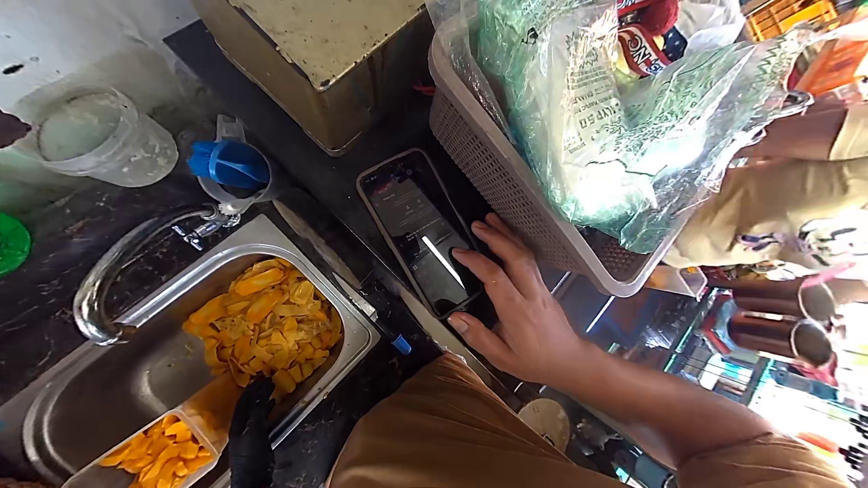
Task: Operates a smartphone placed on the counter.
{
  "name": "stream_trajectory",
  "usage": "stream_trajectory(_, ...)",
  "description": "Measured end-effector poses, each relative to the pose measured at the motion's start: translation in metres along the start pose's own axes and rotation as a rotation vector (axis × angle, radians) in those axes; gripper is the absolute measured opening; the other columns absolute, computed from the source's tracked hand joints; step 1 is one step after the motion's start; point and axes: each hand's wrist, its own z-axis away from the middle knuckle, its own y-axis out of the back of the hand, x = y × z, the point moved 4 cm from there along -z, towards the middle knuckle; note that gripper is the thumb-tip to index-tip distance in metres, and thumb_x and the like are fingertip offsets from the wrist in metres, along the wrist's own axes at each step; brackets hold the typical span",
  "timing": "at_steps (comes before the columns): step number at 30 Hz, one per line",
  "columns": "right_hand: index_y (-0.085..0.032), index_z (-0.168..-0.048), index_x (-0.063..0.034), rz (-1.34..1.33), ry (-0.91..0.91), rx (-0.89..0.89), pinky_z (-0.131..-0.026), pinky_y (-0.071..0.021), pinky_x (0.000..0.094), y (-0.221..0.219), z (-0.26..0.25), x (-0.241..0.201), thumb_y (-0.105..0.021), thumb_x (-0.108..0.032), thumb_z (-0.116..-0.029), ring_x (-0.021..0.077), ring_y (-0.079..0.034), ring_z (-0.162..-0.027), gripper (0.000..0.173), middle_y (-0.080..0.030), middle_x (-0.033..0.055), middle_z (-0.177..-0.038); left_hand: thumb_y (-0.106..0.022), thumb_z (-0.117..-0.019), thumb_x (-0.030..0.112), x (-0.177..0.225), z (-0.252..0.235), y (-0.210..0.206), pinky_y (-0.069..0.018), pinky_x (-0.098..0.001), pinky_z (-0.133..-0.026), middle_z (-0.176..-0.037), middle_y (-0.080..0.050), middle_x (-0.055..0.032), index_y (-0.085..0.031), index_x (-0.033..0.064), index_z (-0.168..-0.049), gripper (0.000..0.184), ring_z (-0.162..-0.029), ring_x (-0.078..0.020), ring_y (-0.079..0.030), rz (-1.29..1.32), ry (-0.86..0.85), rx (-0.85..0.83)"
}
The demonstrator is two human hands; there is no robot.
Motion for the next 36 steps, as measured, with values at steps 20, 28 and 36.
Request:
stream_trajectory(20, -0.056, -0.141, -0.0115, -0.046, -0.011, 0.031, -0.120, -0.0393, 0.0496, 0.0031, 0.0038, -0.0001, -0.049, -0.053, -0.1036, 0.0344, -0.034, -0.152, 0.056, -0.046, 0.0191, -0.155, -0.053, -0.0990, 0.031, 0.0028, 0.0024, -0.0009, -0.0483, -0.0410, -0.103, -0.146, -0.055, -0.0107, -0.051, 0.0046, -0.144, 0.052, -0.132, -0.0200, -0.052, 0.034, 0.032, 0.030)
stream_trajectory(28, -0.063, -0.123, -0.0115, -0.091, 0.028, 0.047, -0.119, -0.0408, 0.0498, 0.0048, 0.0078, 0.0021, -0.051, -0.047, -0.1038, 0.0361, -0.034, -0.151, 0.042, -0.048, 0.0202, -0.152, -0.052, -0.0991, 0.032, 0.0043, 0.0024, -0.0024, -0.0493, -0.0404, -0.101, -0.145, -0.056, -0.0109, -0.053, 0.0044, -0.143, 0.052, -0.129, -0.0189, -0.054, -0.004, 0.024, 0.023)
stream_trajectory(36, -0.061, -0.128, -0.0091, -0.073, 0.022, 0.063, -0.119, -0.0400, 0.0494, 0.0040, 0.0061, 0.0017, -0.051, -0.046, -0.1038, 0.0354, -0.036, -0.150, 0.046, -0.050, 0.0196, -0.152, -0.055, -0.0969, 0.035, 0.0011, 0.0009, -0.0013, -0.0499, -0.0415, -0.101, -0.145, -0.057, -0.0095, -0.054, 0.0059, -0.142, 0.054, -0.129, -0.0194, -0.055, 0.006, 0.013, 0.028)
